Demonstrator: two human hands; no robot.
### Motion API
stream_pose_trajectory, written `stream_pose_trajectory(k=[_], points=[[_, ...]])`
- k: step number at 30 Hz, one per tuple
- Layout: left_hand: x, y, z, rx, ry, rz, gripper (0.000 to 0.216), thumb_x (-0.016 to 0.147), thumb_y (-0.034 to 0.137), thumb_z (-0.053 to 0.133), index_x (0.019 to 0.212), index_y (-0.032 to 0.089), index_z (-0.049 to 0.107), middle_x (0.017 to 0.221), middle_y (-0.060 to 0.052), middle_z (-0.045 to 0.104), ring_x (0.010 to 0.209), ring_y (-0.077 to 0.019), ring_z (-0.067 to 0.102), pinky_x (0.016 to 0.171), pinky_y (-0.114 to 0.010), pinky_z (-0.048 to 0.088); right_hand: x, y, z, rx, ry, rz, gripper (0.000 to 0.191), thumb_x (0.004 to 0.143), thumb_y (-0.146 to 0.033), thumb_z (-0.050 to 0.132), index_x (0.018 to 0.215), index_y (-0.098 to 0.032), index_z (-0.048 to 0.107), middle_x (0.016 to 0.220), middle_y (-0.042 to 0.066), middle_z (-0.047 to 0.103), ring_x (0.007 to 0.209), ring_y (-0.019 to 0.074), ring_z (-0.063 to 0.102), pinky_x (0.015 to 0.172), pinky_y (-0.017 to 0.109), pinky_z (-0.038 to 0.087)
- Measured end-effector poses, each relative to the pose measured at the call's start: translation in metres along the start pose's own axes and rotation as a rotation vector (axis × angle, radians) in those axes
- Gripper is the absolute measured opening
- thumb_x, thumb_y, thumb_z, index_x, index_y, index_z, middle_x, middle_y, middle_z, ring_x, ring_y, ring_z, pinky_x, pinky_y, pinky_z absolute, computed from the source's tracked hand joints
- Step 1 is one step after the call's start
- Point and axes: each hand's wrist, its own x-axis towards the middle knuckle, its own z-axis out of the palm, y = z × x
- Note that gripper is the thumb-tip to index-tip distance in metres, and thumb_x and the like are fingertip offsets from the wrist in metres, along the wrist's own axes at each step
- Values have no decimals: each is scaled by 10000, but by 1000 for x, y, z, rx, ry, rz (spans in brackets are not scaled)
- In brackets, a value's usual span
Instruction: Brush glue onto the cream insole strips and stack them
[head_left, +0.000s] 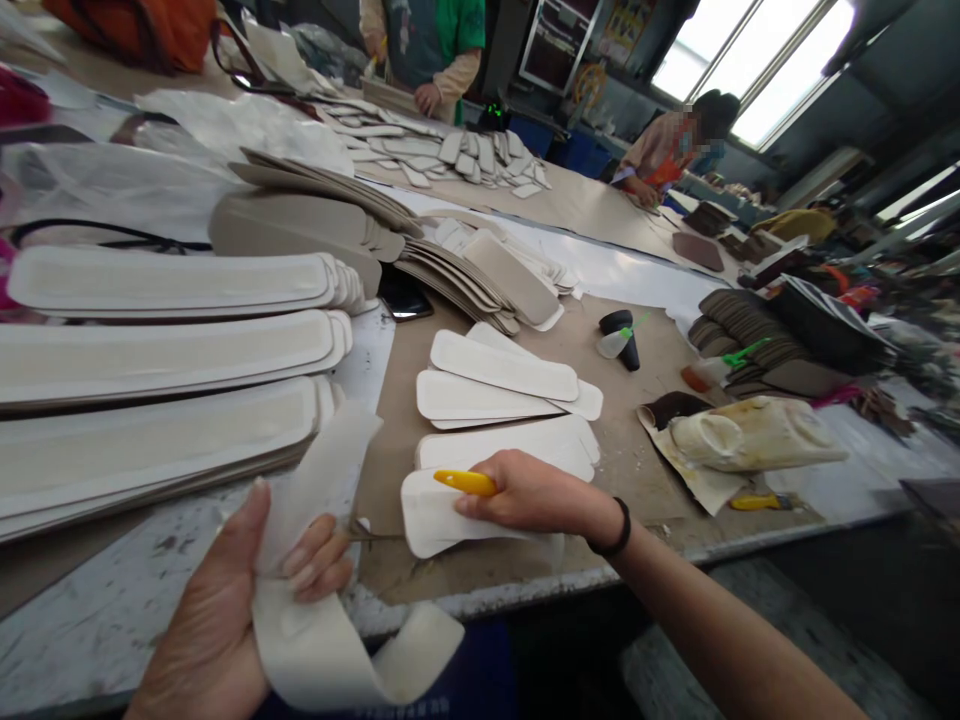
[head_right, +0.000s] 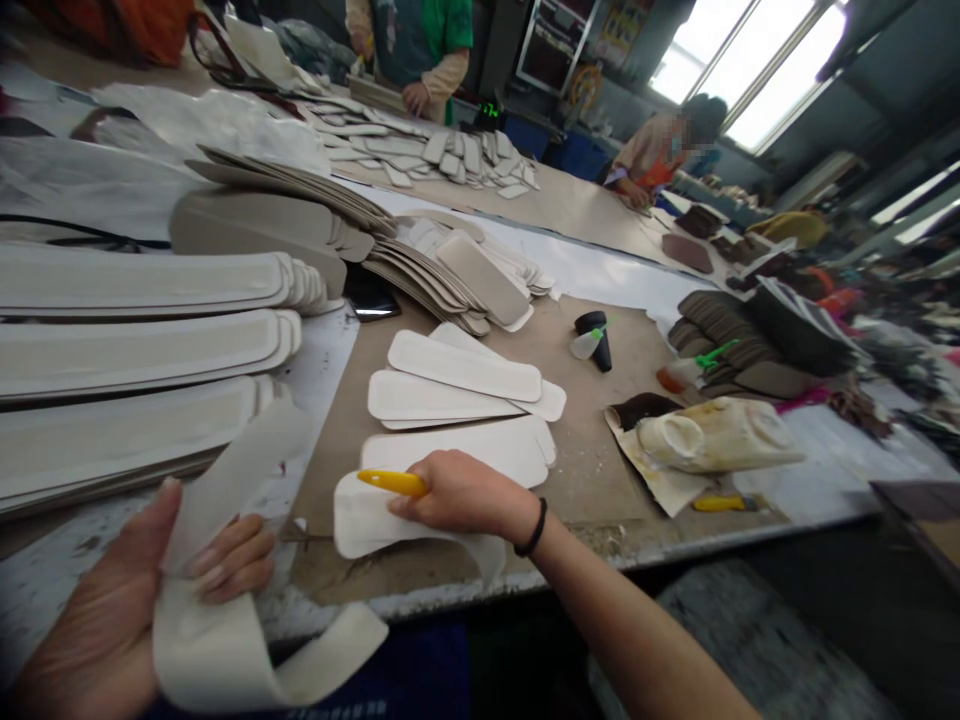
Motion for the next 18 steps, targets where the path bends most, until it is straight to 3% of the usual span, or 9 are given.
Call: stream_pose_trajectory(k=[3, 6, 10, 13, 18], points=[[-1, -1, -9, 398, 2, 64, 309, 483, 326, 810, 579, 151, 573, 546, 23, 523, 484, -62, 395, 433, -149, 381, 2, 0, 0, -43, 8, -1, 261, 837, -324, 557, 645, -149, 582, 531, -55, 403, 488, 79, 359, 463, 214, 232], [-1, -5, -20, 788, 5, 198, 238, 593, 354, 725, 714, 199, 591, 528, 45, 542, 514, -100, 427, 489, -175, 382, 4, 0, 0, -102, 10, 9, 241, 836, -330, 557, 702, -147, 636, 541, -43, 439, 494, 88, 375, 471, 219, 238], [2, -6, -23, 1168, 45, 259, 367, 587, 399, 656, 913, 231, 646, 676, 14, 656, 665, -209, 577, 590, -269, 444, 7, 0, 1, -169, 34, 4, 248, 829, -360, 562, 767, -153, 684, 581, -10, 534, 514, 106, 422, 491, 225, 260], [6, -10, -14, 1200, 60, 375, 364, 566, 457, 681, 833, 211, 700, 785, -32, 700, 814, -269, 620, 688, -297, 464, 9, -1, 3, -198, 54, -10, 247, 826, -366, 563, 786, -163, 696, 611, 9, 581, 521, 115, 447, 491, 226, 265], [17, -24, 4, 1129, 49, 450, 300, 519, 444, 761, 679, 201, 691, 669, -25, 688, 659, -220, 609, 619, -266, 452, 10, -2, 6, -248, 92, -23, 242, 824, -374, 573, 771, -174, 699, 634, 28, 613, 531, 124, 463, 490, 231, 261]])
